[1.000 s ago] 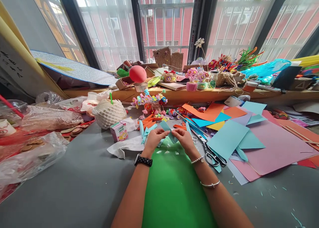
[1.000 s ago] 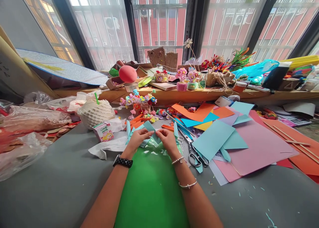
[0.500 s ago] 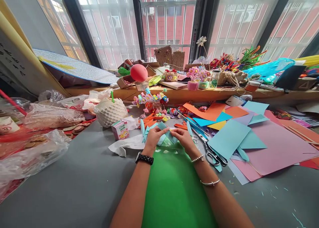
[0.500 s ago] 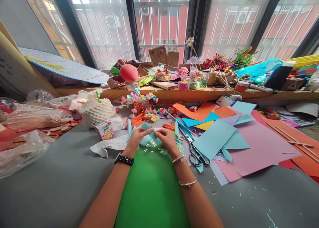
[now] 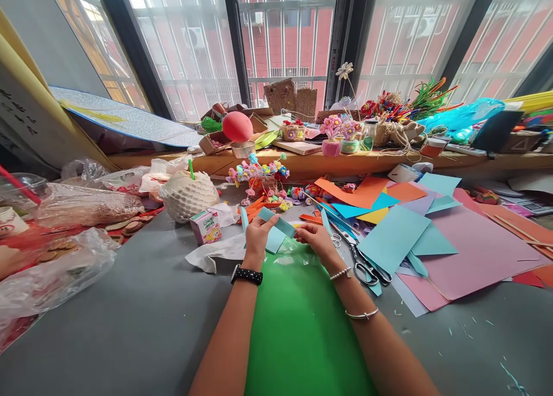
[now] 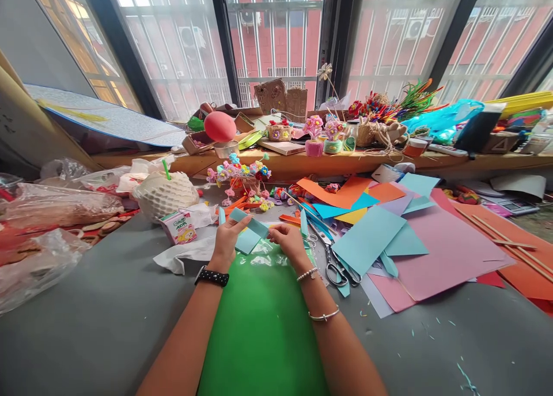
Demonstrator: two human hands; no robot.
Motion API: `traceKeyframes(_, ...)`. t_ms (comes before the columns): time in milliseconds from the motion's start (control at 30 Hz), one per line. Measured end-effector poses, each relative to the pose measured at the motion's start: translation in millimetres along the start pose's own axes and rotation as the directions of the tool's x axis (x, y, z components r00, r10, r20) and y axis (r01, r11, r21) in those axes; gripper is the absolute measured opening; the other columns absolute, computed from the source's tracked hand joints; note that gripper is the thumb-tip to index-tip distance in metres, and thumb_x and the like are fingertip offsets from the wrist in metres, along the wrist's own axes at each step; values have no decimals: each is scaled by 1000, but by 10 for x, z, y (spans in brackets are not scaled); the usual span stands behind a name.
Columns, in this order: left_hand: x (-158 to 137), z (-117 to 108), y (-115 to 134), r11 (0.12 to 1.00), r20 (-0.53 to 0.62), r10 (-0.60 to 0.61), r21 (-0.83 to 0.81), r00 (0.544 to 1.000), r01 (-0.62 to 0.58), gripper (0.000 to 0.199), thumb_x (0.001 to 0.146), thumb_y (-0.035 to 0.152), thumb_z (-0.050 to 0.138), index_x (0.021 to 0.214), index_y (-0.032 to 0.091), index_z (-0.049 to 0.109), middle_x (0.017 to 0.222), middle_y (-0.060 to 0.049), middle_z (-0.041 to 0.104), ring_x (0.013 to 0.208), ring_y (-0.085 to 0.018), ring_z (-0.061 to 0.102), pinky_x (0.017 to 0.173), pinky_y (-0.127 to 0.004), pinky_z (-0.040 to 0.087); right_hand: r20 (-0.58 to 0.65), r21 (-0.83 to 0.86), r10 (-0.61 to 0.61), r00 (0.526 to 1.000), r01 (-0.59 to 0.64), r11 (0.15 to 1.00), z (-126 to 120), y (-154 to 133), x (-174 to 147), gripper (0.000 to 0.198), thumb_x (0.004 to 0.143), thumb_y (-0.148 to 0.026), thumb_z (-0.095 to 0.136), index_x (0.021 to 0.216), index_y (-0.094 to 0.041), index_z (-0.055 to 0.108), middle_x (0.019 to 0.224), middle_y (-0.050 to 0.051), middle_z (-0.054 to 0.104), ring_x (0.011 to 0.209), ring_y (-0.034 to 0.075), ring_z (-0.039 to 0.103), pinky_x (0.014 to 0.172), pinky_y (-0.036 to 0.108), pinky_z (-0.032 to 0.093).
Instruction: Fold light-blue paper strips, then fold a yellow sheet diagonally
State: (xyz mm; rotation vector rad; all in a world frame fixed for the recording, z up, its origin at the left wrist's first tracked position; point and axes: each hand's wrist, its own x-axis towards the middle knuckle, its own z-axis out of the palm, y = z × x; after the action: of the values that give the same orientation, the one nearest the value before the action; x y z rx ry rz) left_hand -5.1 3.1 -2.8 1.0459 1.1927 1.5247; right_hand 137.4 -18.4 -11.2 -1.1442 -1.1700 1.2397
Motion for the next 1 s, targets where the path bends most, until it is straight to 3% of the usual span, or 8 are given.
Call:
traceKeyframes(267,38,-5,-43,992,91,93,78,992,-100,34,53,33,67,80,12,64,85,-7,64,84,-19,56,76,-27,41,-102,-104,-92,990,82,991,-45,59,34,18,60,-30,56,67,-15,60,61,3,62,59,15,56,59,27,43)
traceKeyframes(467,5,6,37,997,97,62,48,993,-67,35,54,33,66,82,13,64,85,-7,64,86,-19,55,79,-29,40,-161,-164,-170,972,143,976,-80,48,19,24,66,-36,52,75,-15,60,73,6,64,68,17,58,62,28,43)
traceKeyframes(633,-49,53,77,997,243,46,49,969,-59,35,56,33,66,84,13,64,90,-7,63,92,-21,53,82,-29,38,24,-190,-276,961,276,942,-56,-13,-5,28,67,-40,54,80,-16,61,79,5,64,71,16,57,63,26,43)
traceKeyframes(733,-60,45,86,981,256,99,139,962,-138,36,60,35,62,90,15,61,96,-8,61,93,-21,52,80,-31,39,27,-302,-317,948,310,902,-61,-15,-3,25,71,-38,51,77,-16,61,74,5,63,65,16,56,59,26,42)
traceKeyframes(800,-60,25,95,914,199,243,280,949,-293,39,61,33,62,97,17,58,104,-8,56,96,-21,50,81,-32,38,9,-466,-409,913,365,806,-78,-6,-1,20,73,-32,49,77,-17,61,76,6,63,69,17,56,63,28,42)
traceKeyframes(833,-60,15,98,848,193,338,362,921,-387,40,62,31,62,100,19,56,107,-7,54,98,-21,49,83,-33,37,15,-558,-464,886,392,731,-87,-1,-2,19,74,-29,48,77,-17,62,78,6,63,72,18,56,66,29,42)
traceKeyframes(900,-66,4,99,670,273,483,496,832,-552,38,65,28,60,102,22,55,106,-6,54,100,-20,47,88,-35,33,64,-707,-552,831,429,563,-98,1,-11,18,77,-25,45,79,-18,62,81,7,63,77,19,55,69,30,40)
traceKeyframes(1000,-85,12,79,454,459,517,568,723,-686,22,69,28,56,91,24,61,94,-4,60,94,-20,49,89,-37,30,157,-799,-607,779,461,386,-96,-13,-32,20,79,-22,42,82,-18,61,81,8,62,80,20,54,69,29,39)
